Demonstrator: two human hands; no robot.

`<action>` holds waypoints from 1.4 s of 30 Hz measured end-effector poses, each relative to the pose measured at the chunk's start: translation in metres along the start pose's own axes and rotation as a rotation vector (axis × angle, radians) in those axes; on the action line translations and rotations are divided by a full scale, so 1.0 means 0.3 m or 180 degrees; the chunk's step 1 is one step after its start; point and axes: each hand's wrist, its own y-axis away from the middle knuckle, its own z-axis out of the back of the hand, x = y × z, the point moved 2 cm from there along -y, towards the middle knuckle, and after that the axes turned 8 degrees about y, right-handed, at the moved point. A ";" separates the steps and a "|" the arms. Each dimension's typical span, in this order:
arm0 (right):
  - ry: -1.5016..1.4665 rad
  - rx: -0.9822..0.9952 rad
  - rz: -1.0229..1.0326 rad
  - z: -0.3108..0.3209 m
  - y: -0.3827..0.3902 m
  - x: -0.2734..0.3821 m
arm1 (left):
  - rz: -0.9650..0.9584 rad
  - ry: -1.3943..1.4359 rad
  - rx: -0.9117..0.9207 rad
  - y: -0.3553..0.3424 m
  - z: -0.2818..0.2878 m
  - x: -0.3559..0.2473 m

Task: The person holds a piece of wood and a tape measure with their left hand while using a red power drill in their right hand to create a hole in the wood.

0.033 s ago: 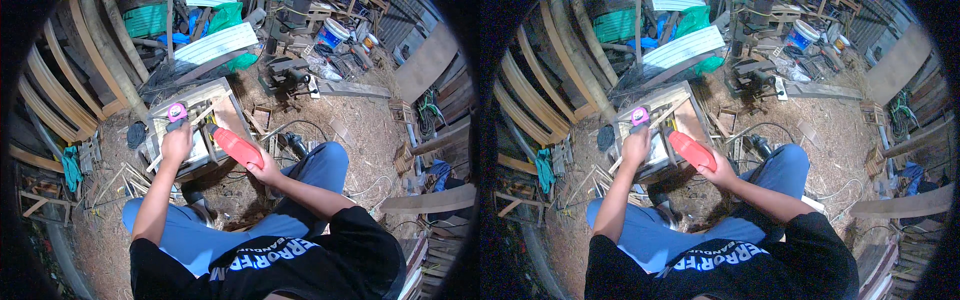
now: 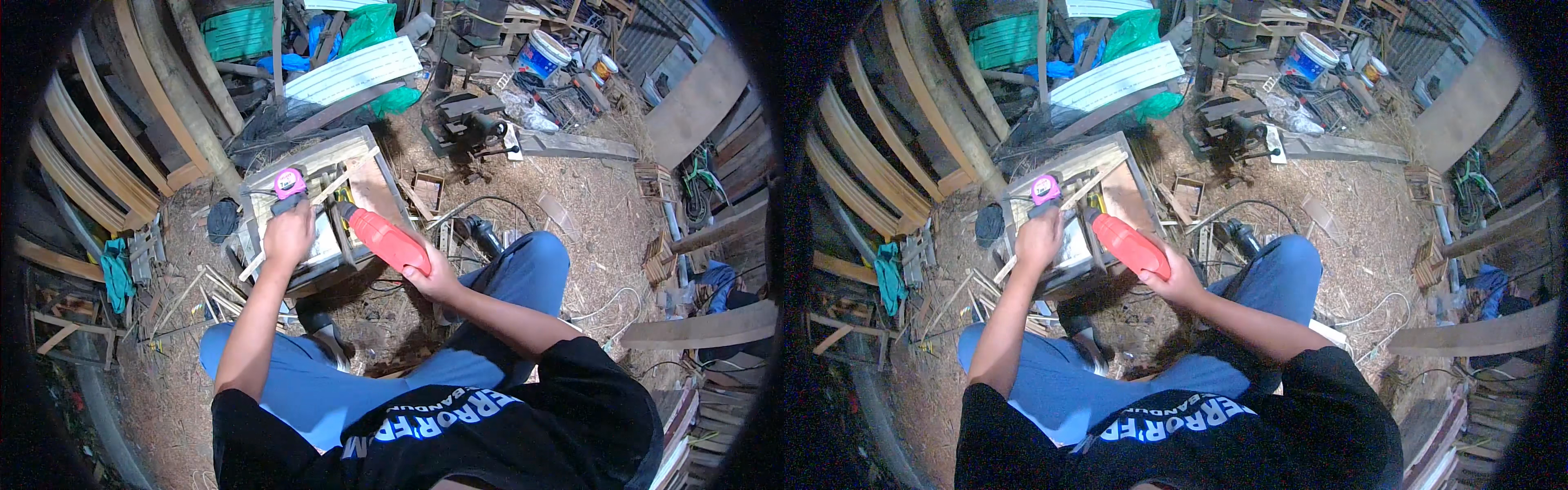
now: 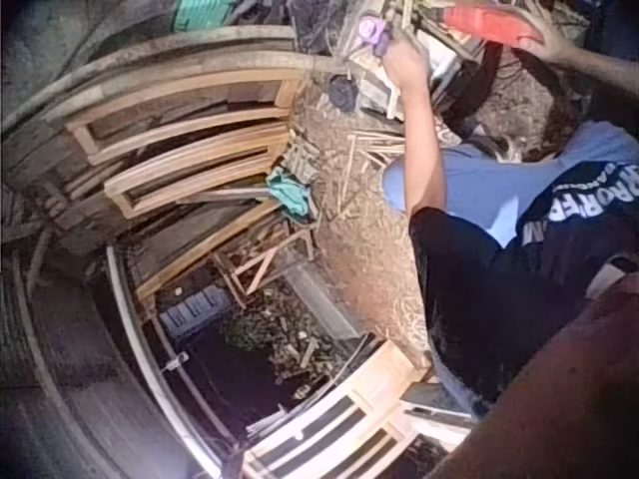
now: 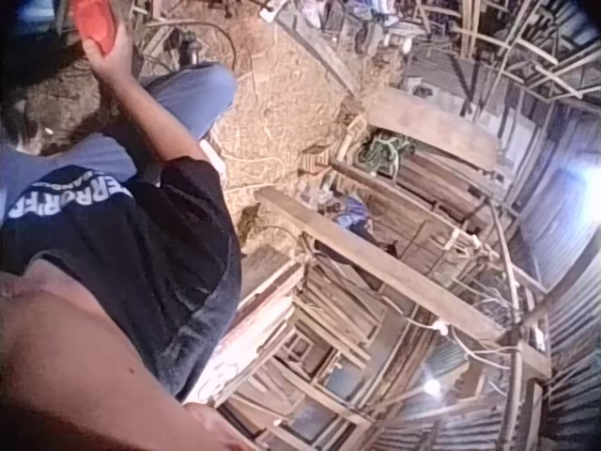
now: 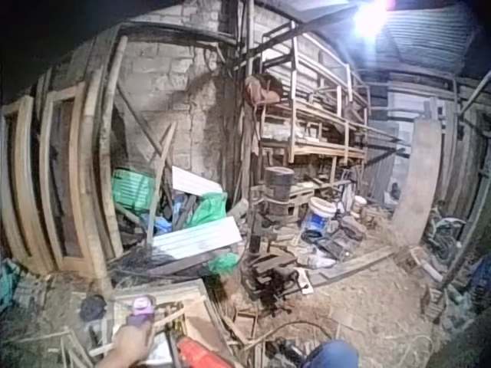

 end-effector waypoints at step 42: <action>0.0081 0.0081 -0.0145 0.024 -0.007 0.068 | -0.0025 -0.0032 0.0190 0.009 -0.020 0.016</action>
